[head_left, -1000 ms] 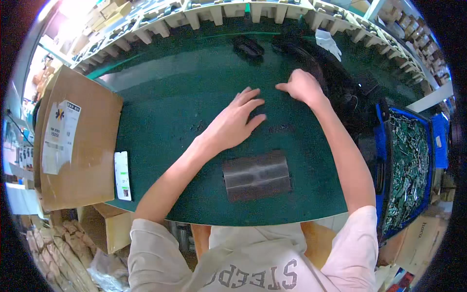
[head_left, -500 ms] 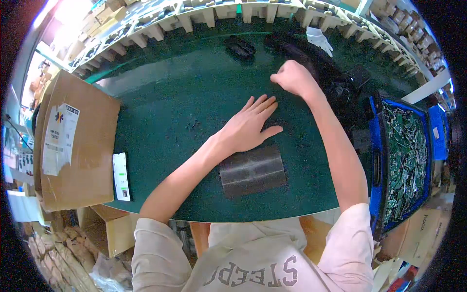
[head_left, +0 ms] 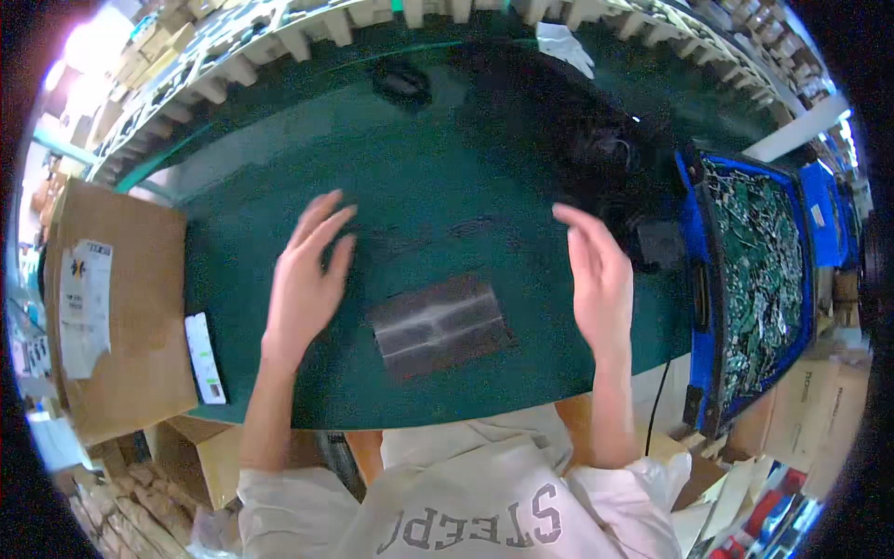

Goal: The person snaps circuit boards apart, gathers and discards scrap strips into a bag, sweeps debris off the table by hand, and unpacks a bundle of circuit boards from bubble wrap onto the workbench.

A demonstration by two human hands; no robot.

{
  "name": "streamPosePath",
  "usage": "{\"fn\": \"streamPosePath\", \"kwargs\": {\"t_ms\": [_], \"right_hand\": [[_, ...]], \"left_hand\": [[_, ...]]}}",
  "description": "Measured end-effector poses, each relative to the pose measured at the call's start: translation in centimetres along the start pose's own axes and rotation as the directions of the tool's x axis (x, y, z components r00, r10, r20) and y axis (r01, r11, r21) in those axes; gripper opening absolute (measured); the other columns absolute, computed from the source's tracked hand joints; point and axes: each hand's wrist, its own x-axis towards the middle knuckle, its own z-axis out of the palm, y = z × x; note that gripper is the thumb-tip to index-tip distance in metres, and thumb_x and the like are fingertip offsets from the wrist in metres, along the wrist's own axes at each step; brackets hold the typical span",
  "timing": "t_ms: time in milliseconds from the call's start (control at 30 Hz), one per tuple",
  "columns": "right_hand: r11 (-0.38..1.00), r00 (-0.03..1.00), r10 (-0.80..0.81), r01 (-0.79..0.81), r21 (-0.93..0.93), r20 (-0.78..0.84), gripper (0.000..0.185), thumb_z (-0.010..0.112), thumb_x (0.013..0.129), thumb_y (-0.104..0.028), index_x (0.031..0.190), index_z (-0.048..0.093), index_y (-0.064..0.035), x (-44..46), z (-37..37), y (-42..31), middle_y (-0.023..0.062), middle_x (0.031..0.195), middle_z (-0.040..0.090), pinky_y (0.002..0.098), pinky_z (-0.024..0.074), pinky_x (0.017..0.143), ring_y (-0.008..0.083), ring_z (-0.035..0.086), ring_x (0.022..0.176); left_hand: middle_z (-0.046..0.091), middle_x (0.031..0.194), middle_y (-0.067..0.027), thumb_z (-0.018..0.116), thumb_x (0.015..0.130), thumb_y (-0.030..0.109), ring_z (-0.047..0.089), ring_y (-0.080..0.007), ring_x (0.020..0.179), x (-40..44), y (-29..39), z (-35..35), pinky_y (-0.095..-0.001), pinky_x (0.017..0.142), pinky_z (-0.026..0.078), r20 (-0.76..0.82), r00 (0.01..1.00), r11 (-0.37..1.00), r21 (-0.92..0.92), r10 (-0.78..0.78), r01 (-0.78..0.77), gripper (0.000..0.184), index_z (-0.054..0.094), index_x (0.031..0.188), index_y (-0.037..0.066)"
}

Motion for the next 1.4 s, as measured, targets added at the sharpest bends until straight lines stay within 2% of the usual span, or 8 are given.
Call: {"fn": "streamPosePath", "kwargs": {"t_ms": [200, 400, 533, 800, 900, 1067, 1167, 1400], "right_hand": [[0.961, 0.965, 0.007, -0.079, -0.265, -0.261, 0.028, 0.054, 0.100, -0.006, 0.126, 0.063, 0.0001, -7.6, -5.5, 2.6, 0.0162, 0.130, 0.065, 0.0379, 0.0475, 0.103, 0.0313, 0.062, 0.117], [0.790, 0.922, 0.077, -0.288, -0.541, -0.378, 0.041, 0.056, 0.102, -0.013, 0.140, 0.052, 0.0007, -9.6, -6.9, 6.1, 0.0199, 0.146, 0.051, 0.0414, 0.0381, 0.114, 0.0357, 0.051, 0.133], [0.754, 0.969, 0.028, -0.181, -0.631, -0.244, 0.052, 0.058, 0.101, -0.017, 0.146, 0.045, 0.0044, -9.4, -5.3, 6.9, 0.0234, 0.152, 0.046, 0.0445, 0.0345, 0.118, 0.0408, 0.042, 0.142], [0.960, 0.997, 0.009, 0.012, -0.278, 0.071, 0.049, 0.060, 0.096, -0.007, 0.143, 0.051, 0.0021, -9.2, -1.0, 2.8, 0.0193, 0.151, 0.049, 0.0471, 0.0382, 0.117, 0.0395, 0.045, 0.141], [0.977, 0.984, -0.147, 0.130, -0.166, -0.099, 0.037, 0.062, 0.090, 0.003, 0.127, 0.065, 0.0014, -8.5, -1.5, 2.6, 0.0157, 0.136, 0.062, 0.0435, 0.0430, 0.113, 0.0341, 0.056, 0.132], [0.828, 0.886, -0.314, 0.081, -0.554, -0.340, 0.044, 0.065, 0.093, -0.005, 0.137, 0.059, -0.0031, -4.3, -5.1, 2.2, 0.0159, 0.139, 0.060, 0.0445, 0.0417, 0.112, 0.0363, 0.054, 0.131], [0.761, 0.883, -0.240, -0.087, -0.643, -0.403, 0.059, 0.075, 0.088, -0.011, 0.142, 0.054, -0.0036, -2.6, -5.6, 2.8, 0.0192, 0.143, 0.055, 0.0440, 0.0418, 0.112, 0.0360, 0.055, 0.127], [0.939, 0.917, 0.178, -0.267, -0.219, -0.356, 0.071, 0.082, 0.085, -0.023, 0.145, 0.050, -0.0049, 0.1, -7.8, 4.2, 0.0204, 0.141, 0.055, 0.0394, 0.0425, 0.111, 0.0338, 0.056, 0.125]], "left_hand": [[0.044, 0.158, -0.0138, 0.067, 0.091, 0.003, 0.036, -0.0350, 0.150, -6.8, -0.7, -1.3, -0.0417, 0.119, 0.034, -0.081, 0.947, 0.945, 0.088, -0.310, 0.316, 0.055, 0.054, 0.145, 0.005], [0.036, 0.162, -0.0138, 0.091, 0.065, 0.022, 0.021, -0.0405, 0.155, -7.7, 6.7, 0.1, -0.0550, 0.124, 0.024, 0.282, 0.959, 0.999, -0.009, -0.042, 0.047, 0.102, 0.043, 0.153, 0.007], [0.038, 0.160, -0.0146, 0.091, 0.065, 0.021, 0.026, -0.0406, 0.152, -6.7, 8.7, 2.0, -0.0541, 0.123, 0.026, 0.364, 0.932, 1.000, -0.023, 0.007, 0.002, 0.102, 0.042, 0.153, 0.006], [0.042, 0.155, -0.0139, 0.090, 0.062, 0.020, 0.039, -0.0370, 0.141, -5.7, 9.0, 3.2, -0.0472, 0.119, 0.035, 0.421, 0.907, 0.999, 0.039, -0.011, -0.006, 0.104, 0.042, 0.154, 0.008], [0.042, 0.154, -0.0149, 0.089, 0.065, 0.019, 0.040, -0.0368, 0.138, -5.4, 8.8, 3.2, -0.0482, 0.117, 0.035, 0.422, 0.907, 1.000, 0.017, 0.011, -0.020, 0.101, 0.043, 0.153, 0.007], [0.042, 0.152, -0.0156, 0.089, 0.066, 0.018, 0.041, -0.0368, 0.135, -5.4, 8.4, 3.2, -0.0490, 0.115, 0.036, 0.422, 0.907, 1.000, -0.006, 0.008, -0.006, 0.097, 0.044, 0.152, 0.008], [0.042, 0.151, -0.0153, 0.089, 0.065, 0.017, 0.041, -0.0371, 0.135, -5.5, 8.5, 3.4, -0.0488, 0.115, 0.036, 0.421, 0.907, 1.000, -0.016, 0.001, 0.006, 0.098, 0.044, 0.152, 0.008], [0.042, 0.151, -0.0138, 0.088, 0.065, 0.015, 0.040, -0.0373, 0.134, -5.9, 7.9, 3.6, -0.0488, 0.116, 0.036, 0.389, 0.921, 0.997, -0.065, -0.008, 0.037, 0.096, 0.045, 0.151, 0.008]]}}
